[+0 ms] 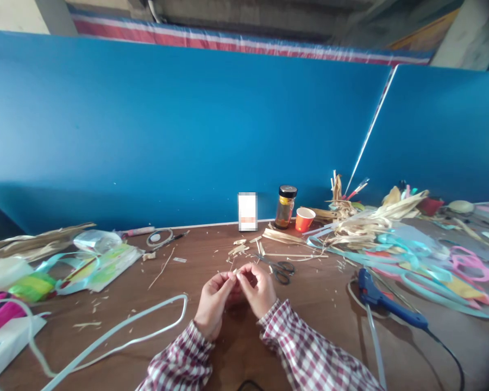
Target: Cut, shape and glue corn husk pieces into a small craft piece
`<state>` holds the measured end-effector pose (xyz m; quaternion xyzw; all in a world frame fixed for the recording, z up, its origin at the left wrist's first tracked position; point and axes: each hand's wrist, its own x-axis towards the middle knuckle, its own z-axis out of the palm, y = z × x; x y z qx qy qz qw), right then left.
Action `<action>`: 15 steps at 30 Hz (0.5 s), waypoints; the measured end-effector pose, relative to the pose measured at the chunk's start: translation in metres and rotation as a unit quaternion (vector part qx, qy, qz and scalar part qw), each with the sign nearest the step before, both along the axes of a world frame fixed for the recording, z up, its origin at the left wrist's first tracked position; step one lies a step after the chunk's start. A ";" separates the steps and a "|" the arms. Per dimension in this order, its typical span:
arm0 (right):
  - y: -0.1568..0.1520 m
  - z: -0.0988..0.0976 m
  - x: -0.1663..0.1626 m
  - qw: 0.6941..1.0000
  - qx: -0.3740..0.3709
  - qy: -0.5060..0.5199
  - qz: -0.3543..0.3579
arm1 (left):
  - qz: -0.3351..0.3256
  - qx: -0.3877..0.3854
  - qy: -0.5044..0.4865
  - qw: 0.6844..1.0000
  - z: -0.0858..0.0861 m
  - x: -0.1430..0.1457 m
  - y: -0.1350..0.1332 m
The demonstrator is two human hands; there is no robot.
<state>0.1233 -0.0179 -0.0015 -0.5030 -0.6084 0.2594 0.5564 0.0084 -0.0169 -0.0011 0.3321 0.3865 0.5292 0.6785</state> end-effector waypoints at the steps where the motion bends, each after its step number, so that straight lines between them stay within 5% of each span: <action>1: 0.000 -0.001 0.000 1.000 -0.006 0.006 0.003 | -0.003 0.002 0.003 1.000 0.001 0.000 0.000; 15: 0.002 -0.004 0.000 0.999 -0.020 0.037 0.025 | -0.009 -0.009 0.020 1.000 0.001 -0.002 -0.001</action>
